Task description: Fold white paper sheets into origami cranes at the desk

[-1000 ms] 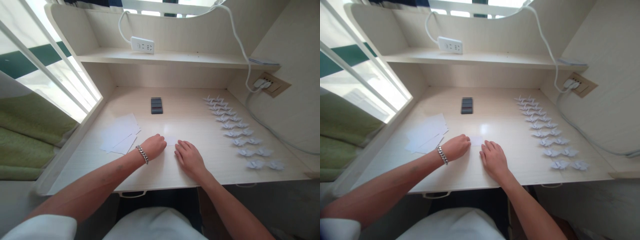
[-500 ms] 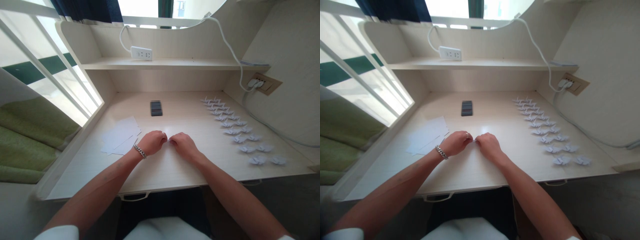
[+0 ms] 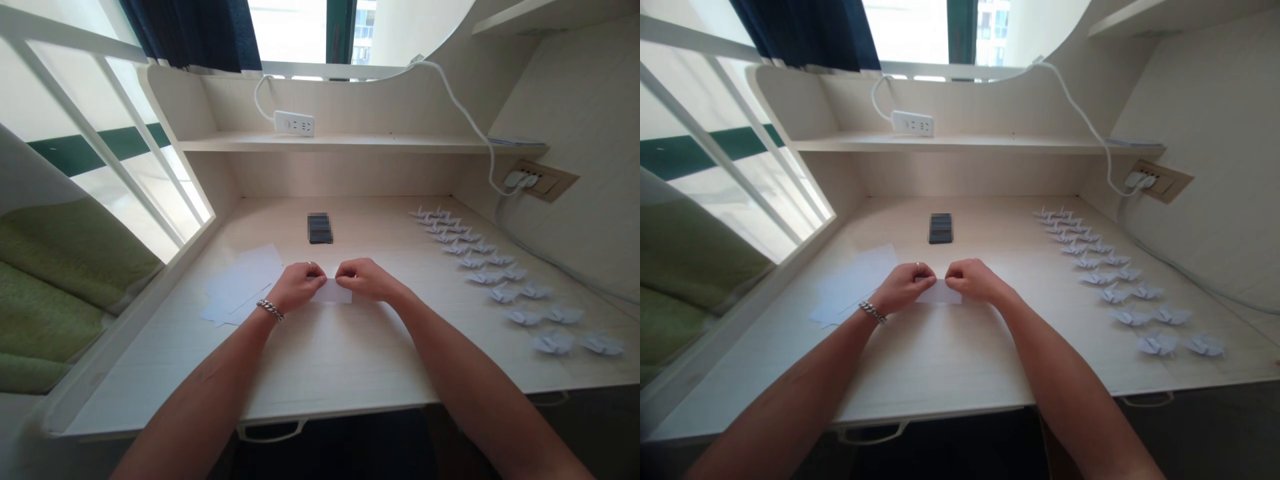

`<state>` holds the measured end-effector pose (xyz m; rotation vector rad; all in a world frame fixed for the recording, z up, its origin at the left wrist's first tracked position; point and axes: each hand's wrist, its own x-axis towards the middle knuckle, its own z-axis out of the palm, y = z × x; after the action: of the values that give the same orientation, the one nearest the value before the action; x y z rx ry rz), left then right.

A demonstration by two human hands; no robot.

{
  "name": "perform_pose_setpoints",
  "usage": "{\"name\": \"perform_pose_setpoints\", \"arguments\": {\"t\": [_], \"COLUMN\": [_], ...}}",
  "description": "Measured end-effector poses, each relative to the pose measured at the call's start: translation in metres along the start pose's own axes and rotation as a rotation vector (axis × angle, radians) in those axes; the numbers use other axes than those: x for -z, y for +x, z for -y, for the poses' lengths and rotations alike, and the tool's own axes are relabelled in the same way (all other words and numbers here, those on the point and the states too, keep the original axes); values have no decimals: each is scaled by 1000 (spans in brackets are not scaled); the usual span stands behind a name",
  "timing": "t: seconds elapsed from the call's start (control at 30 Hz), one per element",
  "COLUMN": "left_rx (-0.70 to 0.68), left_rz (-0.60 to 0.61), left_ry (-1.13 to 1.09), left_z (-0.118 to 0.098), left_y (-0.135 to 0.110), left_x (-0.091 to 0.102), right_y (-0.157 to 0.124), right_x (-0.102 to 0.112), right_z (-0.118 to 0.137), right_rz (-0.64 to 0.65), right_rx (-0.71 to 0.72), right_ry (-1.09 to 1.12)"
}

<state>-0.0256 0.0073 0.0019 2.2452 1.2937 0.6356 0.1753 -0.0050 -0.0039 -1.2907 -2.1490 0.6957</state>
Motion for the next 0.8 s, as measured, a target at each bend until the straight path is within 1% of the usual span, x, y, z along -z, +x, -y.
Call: {"name": "perform_pose_setpoints", "arguments": {"t": [0.1, 0.13, 0.2, 0.23, 0.3, 0.4, 0.5, 0.6, 0.73, 0.8], "left_rx": [36, 40, 37, 29, 4, -39, -70, -58, 18, 52], "left_rz": [7, 4, -2, -1, 11, 33, 92, 140, 190, 154], "left_ry": [-28, -31, -38, -46, -67, -61, -32, -90, -257, -311], "left_z": [2, 2, 2, 0, -4, -11, -13, -7, 8, 15], "left_y": [0, 0, -1, -1, -3, -6, -7, -5, -2, -2], "left_x": [4, 5, 4, 3, -1, -6, -8, -4, 7, 9], "right_y": [-12, -15, -19, -20, -18, -14, -11, -11, -15, -17], "right_x": [16, 20, 22, 20, 11, -5, -9, -1, 17, 22], "right_z": [-13, -18, -23, -24, -20, -9, -4, -11, -28, -33], "right_rz": [37, 25, -66, -103, -111, -75, -28, -34, -74, -117], "right_rx": [-91, -127, -166, -172, -121, -42, -36, -82, -154, -190], "right_ry": [119, 151, 223, 264, 283, 166, 119, 146, 224, 286]}}
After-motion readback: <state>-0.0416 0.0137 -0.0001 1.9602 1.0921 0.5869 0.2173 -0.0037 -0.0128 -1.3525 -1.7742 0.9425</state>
